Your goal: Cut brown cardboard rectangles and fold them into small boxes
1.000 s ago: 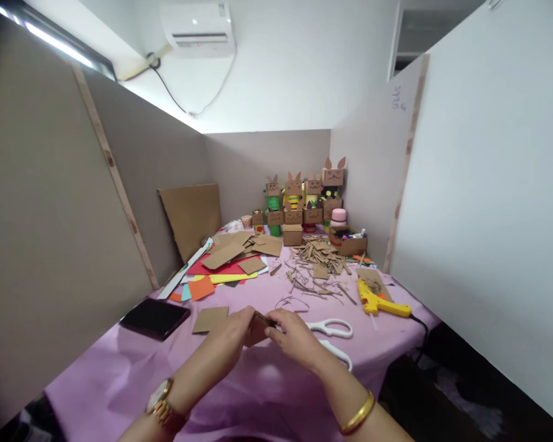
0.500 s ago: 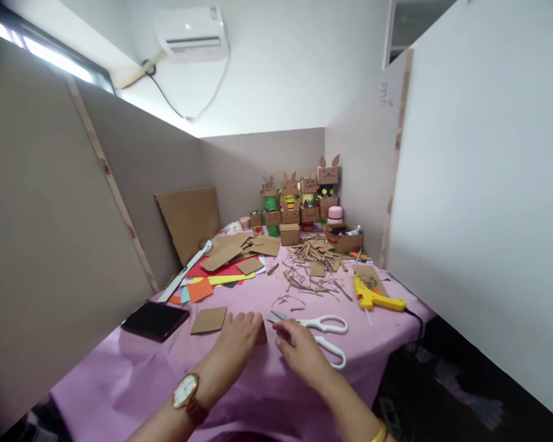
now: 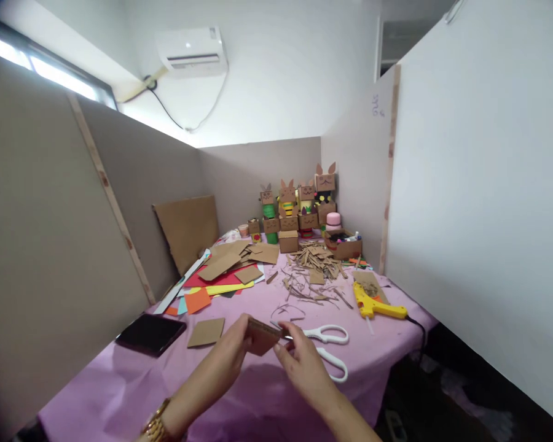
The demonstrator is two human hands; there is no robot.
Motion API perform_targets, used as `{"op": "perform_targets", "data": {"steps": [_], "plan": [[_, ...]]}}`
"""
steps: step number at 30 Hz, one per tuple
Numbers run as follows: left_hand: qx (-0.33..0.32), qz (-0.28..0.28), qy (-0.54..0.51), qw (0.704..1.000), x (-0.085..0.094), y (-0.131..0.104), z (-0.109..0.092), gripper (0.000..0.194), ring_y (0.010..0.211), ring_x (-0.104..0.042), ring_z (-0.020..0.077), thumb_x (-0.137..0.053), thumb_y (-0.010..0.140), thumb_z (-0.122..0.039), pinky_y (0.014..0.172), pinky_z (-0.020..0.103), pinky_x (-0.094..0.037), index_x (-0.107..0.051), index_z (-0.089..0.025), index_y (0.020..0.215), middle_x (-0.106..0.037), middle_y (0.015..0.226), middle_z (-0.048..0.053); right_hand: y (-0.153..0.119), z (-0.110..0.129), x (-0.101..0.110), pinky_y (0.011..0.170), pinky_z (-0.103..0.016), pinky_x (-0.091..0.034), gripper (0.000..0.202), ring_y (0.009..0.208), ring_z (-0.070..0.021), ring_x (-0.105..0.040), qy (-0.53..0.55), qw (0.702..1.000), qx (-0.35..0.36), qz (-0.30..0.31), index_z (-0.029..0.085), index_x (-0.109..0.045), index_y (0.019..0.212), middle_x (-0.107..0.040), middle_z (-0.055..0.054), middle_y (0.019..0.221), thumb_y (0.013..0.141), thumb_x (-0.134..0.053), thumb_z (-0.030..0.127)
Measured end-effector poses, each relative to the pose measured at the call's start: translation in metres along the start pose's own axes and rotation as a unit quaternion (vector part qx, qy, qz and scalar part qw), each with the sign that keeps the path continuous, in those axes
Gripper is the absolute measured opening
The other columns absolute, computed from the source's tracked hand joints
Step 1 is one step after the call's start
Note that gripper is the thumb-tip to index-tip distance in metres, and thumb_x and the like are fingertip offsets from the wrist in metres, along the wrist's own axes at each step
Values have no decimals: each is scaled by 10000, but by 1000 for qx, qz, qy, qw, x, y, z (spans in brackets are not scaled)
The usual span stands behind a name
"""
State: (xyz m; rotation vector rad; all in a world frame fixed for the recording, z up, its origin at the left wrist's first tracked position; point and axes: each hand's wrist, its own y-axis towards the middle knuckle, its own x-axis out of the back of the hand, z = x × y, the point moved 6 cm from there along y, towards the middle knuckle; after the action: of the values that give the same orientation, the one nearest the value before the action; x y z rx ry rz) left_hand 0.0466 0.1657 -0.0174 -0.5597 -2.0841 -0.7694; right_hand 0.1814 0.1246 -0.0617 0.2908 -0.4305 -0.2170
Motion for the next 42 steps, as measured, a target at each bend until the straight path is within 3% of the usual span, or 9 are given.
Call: {"op": "perform_targets", "data": {"steps": [5, 9, 12, 15, 19, 21, 24, 32, 42], "plan": [[22, -38, -167, 985, -10, -8, 9, 250, 1041, -545, 177, -310, 894, -216, 906, 321, -445, -358, -170, 1135, -580, 1091, 119, -2, 18, 0, 798, -347, -435, 216, 874, -220, -562, -34, 998, 47, 5, 187, -568, 942, -636, -72, 911, 887, -407, 320], [48, -33, -217, 975, -34, -16, 26, 294, 1110, -528, 202, -343, 873, -211, 963, 373, -411, -365, -144, 1159, -565, 1173, 159, 1, 8, -8, 752, -367, -435, 154, 803, -237, -572, -64, 996, 48, 40, 185, -582, 820, -650, -80, 843, 848, -451, 261], [60, -16, -220, 973, -38, -19, 35, 306, 1115, -543, 208, -365, 855, -190, 956, 374, -420, -402, -149, 1156, -585, 1185, 159, 3, -3, -13, 725, -325, -459, 159, 783, -216, -602, -60, 995, 48, 70, 197, -579, 787, -664, -50, 792, 848, -441, 250], [59, 19, -204, 977, -21, -16, 49, 403, 1143, -545, 222, -523, 770, -183, 943, 353, -438, -462, -190, 1168, -605, 1214, 122, 4, -7, -13, 712, -321, -464, 169, 781, -217, -609, -63, 994, 43, 75, 199, -579, 794, -671, -45, 787, 852, -435, 267], [105, -32, -121, 987, 26, -11, 89, 664, 1359, -241, 303, -641, 672, -165, 1095, 499, -166, -391, -168, 1287, -389, 1424, 172, 5, -6, -12, 714, -311, -462, 169, 815, -220, -618, -62, 994, 40, 85, 204, -587, 855, -692, -45, 846, 856, -434, 277], [116, -41, -87, 989, 40, -11, 106, 513, 1293, -357, 340, -680, 645, -141, 1066, 551, -193, -545, -142, 1140, -543, 1287, 171, 4, -5, -13, 735, -313, -456, 174, 848, -225, -618, -62, 993, 38, 89, 202, -585, 869, -693, -51, 869, 859, -430, 282], [101, -55, -70, 991, 46, -15, 117, 243, 1101, -560, 265, -605, 771, -189, 995, 528, -334, -628, -147, 1010, -659, 1122, 97, 4, -6, -13, 715, -323, -447, 181, 810, -230, -611, -70, 993, 33, 90, 198, -574, 841, -685, -61, 847, 860, -427, 301], [88, -224, -144, 960, 50, -54, 97, 332, 1105, -571, 232, -354, 900, -323, 971, 409, -426, -591, -204, 1100, -657, 1154, 104, 3, -12, -15, 721, -330, -438, 178, 807, -234, -596, -79, 992, 34, 94, 203, -533, 810, -653, -60, 819, 868, -403, 309], [39, -249, -248, 935, 44, -70, 57, 235, 1140, -558, 195, -386, 909, -296, 962, 354, -461, -591, -239, 1009, -650, 1175, 69, 3, -11, -16, 734, -328, -435, 183, 830, -236, -598, -77, 992, 36, 96, 198, -535, 825, -663, -73, 855, 871, -398, 310]]}}
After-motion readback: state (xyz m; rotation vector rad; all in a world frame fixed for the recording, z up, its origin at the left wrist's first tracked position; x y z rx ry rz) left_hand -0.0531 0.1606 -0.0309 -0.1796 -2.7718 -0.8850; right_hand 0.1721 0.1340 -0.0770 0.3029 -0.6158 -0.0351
